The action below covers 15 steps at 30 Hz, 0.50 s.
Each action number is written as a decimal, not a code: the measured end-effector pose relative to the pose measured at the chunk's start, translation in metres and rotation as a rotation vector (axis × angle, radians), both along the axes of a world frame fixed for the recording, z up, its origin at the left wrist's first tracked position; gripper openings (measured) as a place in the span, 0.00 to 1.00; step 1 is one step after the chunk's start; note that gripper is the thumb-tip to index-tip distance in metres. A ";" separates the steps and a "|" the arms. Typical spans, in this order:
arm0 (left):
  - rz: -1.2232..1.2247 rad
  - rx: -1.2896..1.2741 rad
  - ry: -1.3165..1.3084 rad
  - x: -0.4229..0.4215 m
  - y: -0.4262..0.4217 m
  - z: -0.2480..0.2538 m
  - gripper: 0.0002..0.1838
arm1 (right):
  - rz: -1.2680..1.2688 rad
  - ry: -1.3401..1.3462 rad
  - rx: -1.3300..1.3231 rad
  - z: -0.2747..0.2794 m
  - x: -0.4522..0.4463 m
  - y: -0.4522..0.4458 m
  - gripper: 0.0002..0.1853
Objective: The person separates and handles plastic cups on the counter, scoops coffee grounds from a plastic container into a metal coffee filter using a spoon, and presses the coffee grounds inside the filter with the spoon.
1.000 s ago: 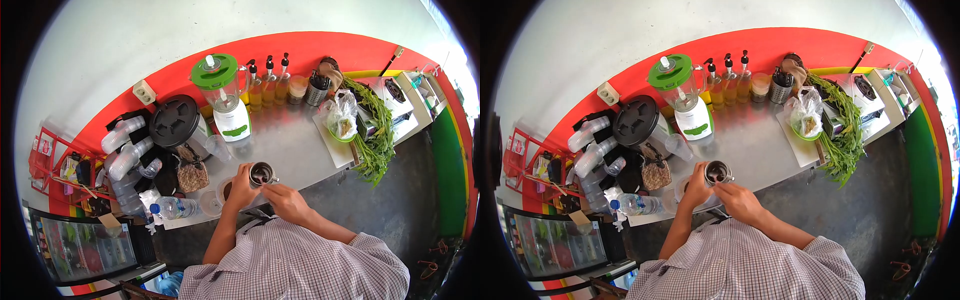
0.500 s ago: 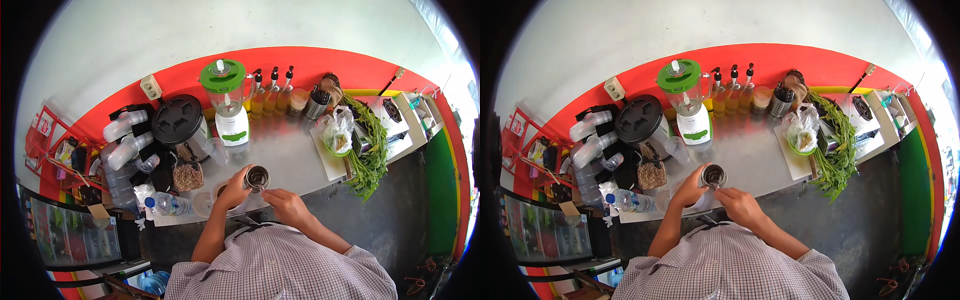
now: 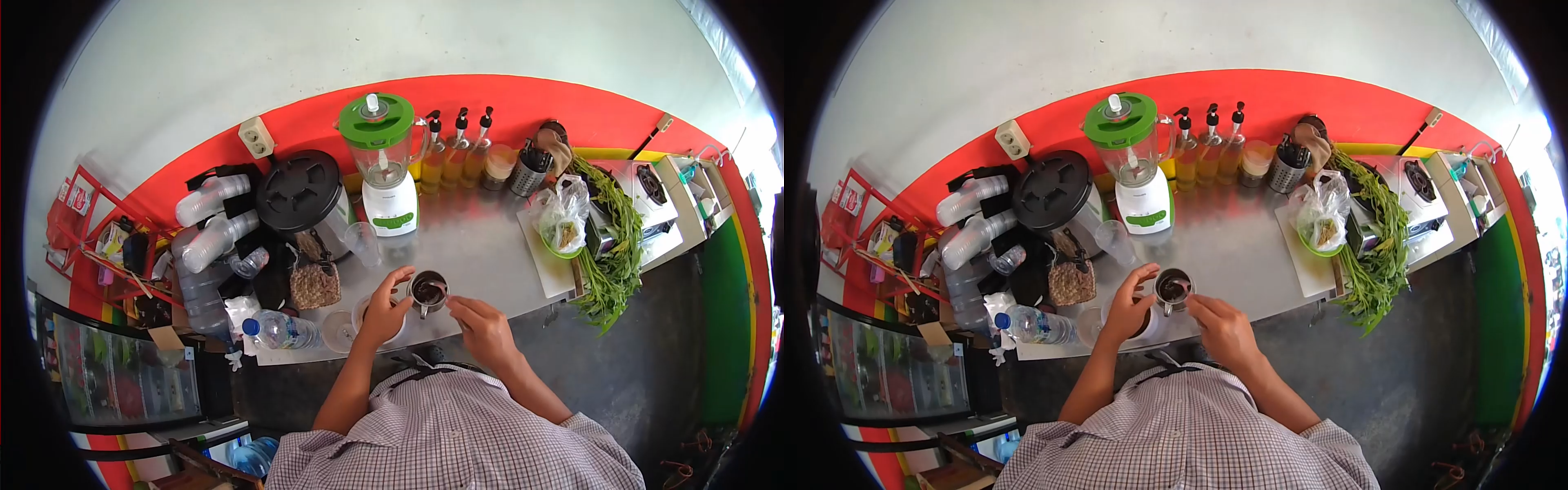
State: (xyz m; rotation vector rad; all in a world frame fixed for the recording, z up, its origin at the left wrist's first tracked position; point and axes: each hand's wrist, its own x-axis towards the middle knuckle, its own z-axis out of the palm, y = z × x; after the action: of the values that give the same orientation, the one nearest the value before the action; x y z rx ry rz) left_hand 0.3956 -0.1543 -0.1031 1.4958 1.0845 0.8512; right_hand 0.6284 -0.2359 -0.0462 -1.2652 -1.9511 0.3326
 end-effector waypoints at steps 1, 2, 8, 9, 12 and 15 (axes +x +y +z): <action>-0.003 -0.005 0.000 0.002 -0.006 0.005 0.39 | -0.001 0.006 -0.013 -0.005 0.001 0.004 0.17; 0.000 0.076 -0.001 0.006 -0.011 0.009 0.40 | 0.000 0.011 -0.023 -0.009 0.002 0.006 0.15; -0.032 0.166 0.115 0.010 -0.012 0.002 0.48 | 0.051 0.118 -0.139 -0.013 0.009 -0.006 0.14; -0.039 0.116 0.079 0.010 -0.012 0.001 0.48 | 0.055 0.115 -0.144 -0.013 0.009 -0.005 0.14; -0.062 0.076 0.068 0.009 -0.013 0.000 0.49 | -0.051 0.096 -0.031 -0.019 0.004 -0.002 0.15; -0.068 0.062 0.102 0.008 -0.010 0.000 0.48 | -0.023 0.014 0.011 -0.026 0.000 0.002 0.16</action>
State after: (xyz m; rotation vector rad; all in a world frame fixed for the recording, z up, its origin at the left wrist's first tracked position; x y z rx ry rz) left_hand 0.4039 -0.1647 -0.1029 1.6331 1.0840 0.7745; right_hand 0.6280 -0.2340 -0.0719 -1.2740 -1.9225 0.3179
